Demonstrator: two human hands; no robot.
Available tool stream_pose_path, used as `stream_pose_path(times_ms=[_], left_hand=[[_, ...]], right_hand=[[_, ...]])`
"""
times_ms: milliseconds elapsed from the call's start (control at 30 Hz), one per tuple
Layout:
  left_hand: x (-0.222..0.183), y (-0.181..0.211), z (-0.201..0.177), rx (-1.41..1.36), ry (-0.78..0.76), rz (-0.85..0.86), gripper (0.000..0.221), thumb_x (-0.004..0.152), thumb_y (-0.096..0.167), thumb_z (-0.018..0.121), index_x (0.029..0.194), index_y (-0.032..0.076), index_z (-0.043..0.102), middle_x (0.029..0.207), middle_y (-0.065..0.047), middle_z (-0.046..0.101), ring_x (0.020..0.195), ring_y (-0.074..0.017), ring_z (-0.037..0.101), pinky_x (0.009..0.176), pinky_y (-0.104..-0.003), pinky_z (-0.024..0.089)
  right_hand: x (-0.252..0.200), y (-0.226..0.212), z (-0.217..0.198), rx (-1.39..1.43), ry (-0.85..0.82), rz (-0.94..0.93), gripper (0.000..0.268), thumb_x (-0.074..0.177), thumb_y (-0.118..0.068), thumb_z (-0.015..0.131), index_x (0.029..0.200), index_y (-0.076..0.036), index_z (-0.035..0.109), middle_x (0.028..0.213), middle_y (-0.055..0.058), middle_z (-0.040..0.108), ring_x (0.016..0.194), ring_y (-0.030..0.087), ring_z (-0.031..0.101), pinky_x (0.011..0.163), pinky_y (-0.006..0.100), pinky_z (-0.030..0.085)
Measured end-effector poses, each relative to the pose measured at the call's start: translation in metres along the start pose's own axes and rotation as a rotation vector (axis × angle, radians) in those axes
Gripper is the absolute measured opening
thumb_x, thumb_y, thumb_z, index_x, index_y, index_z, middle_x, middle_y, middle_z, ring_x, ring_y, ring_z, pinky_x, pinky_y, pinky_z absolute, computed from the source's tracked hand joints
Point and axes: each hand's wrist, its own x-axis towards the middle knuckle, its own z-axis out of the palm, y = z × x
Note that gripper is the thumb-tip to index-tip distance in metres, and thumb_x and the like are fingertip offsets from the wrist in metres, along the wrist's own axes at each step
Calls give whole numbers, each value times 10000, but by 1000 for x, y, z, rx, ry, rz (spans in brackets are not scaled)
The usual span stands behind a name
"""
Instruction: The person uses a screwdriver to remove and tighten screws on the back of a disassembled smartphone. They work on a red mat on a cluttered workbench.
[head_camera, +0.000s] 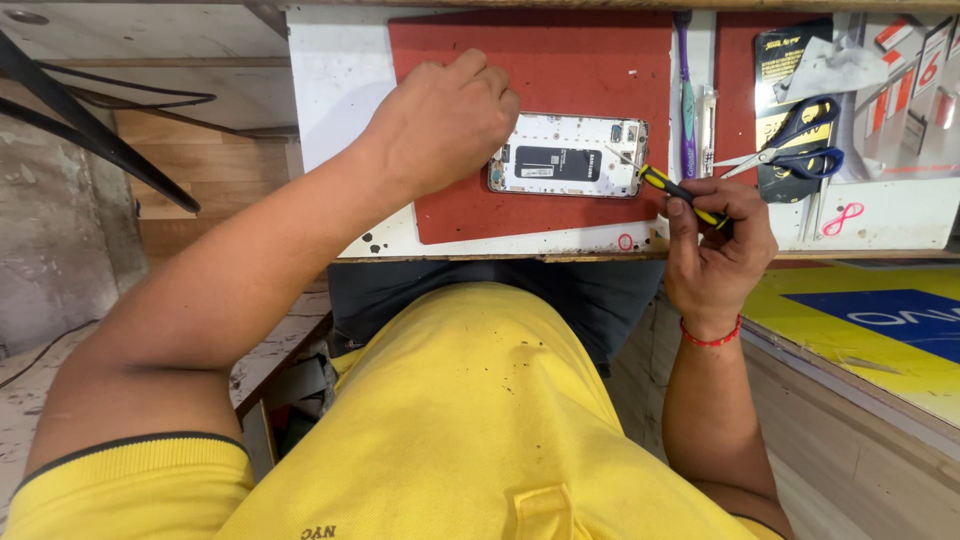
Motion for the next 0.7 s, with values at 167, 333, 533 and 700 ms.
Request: stream_pose_path(times_ms=[167,333,533,700], left_hand=[[3,6,-1,86,-71,-12,78,812,150,655,827,85,695,857,-41,680,871,-186,659,492,-304,532],[8,-2,-1,37,-128,31,106,863,151,633,903,69,688,893,-56,694,866,-196,671,520,-340,539],[18,-12,-6,-150,-237,7,199,851,234,684,918,48,661,877,-96,693,837,-262,678,586,-381,543],[29,-7,-20,-243,-180,-13,201,833,235,726,896,65,638,896,-81,682,851,-258,674,606,-383,535]], right_hand=[[6,10,1,-77,27,-129,182,1101,106,700,1144,53,530,1172,195,639,991,189,689,820,275,616],[4,18,7,-102,98,-144,187,1104,78,709,1105,37,527,1181,188,646,955,191,709,797,269,625],[5,19,12,-203,187,-210,210,1075,61,742,1071,15,537,1114,185,680,887,204,675,711,271,532],[6,18,15,-261,226,-194,207,1021,63,758,1026,7,560,1059,187,696,873,213,663,646,271,474]])
